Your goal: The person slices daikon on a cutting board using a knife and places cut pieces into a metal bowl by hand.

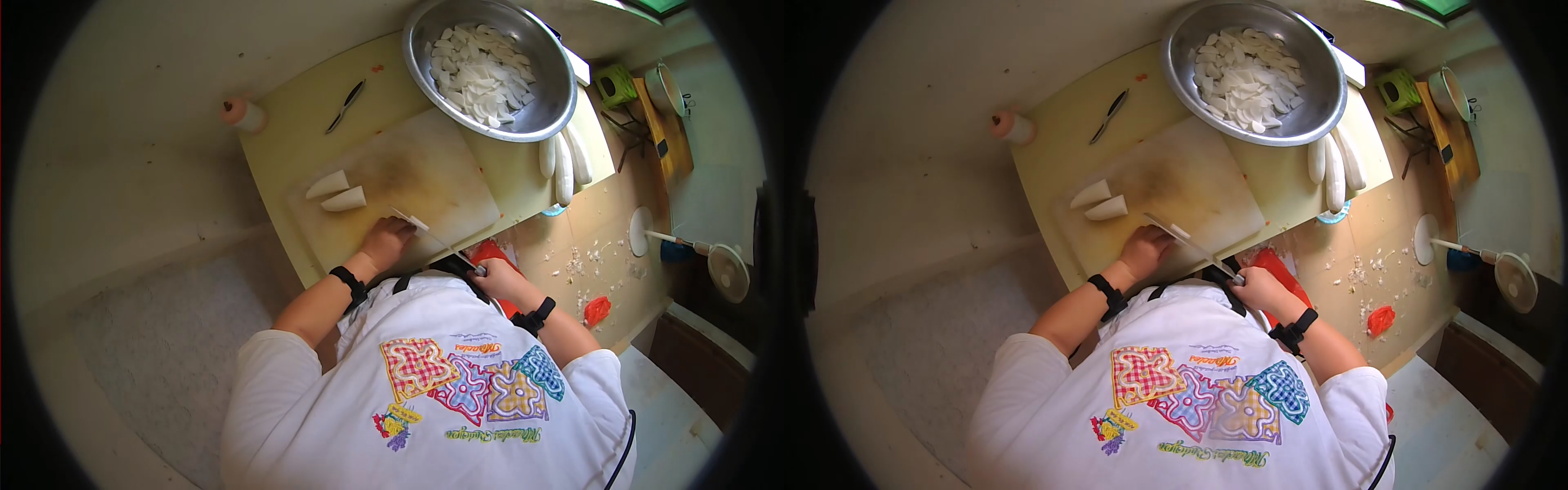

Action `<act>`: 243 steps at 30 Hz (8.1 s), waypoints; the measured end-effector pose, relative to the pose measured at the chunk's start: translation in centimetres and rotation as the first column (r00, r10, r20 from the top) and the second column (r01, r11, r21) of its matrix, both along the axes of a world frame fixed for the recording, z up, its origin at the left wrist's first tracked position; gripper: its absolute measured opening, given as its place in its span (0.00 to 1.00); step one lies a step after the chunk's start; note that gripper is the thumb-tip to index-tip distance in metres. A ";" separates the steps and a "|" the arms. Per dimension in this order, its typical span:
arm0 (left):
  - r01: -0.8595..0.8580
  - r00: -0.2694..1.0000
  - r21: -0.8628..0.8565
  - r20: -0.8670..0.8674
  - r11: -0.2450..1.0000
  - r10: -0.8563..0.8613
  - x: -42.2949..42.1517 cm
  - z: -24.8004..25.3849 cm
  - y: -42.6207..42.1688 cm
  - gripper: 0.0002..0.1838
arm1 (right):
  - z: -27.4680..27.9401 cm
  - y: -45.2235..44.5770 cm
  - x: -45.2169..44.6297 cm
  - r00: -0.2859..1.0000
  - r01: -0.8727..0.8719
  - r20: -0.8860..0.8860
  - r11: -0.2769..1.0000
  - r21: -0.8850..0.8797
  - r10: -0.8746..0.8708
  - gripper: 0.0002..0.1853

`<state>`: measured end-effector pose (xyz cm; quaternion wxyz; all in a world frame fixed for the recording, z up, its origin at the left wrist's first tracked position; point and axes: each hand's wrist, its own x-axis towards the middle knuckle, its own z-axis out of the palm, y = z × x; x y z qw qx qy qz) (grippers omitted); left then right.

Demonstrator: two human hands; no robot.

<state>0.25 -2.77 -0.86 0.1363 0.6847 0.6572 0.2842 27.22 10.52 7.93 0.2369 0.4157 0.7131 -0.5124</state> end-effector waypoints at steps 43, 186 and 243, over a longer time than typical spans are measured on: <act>-0.021 0.995 -0.461 0.075 0.887 0.062 -1.2 4.8 2.0 0.13 | -1.2 1.8 -2.2 0.969 0.073 -0.242 0.996 0.053 -0.058 0.20; -0.112 0.979 -0.013 0.171 0.994 0.113 -0.3 1.6 0.8 0.07 | 1.7 1.0 -2.1 1.000 -0.016 -0.018 1.000 -0.024 0.016 0.22; 0.034 0.999 -0.174 -0.011 0.984 -0.037 0.1 16.6 6.2 0.12 | 4.2 4.0 2.6 0.928 -0.166 -0.135 0.709 0.685 0.348 0.12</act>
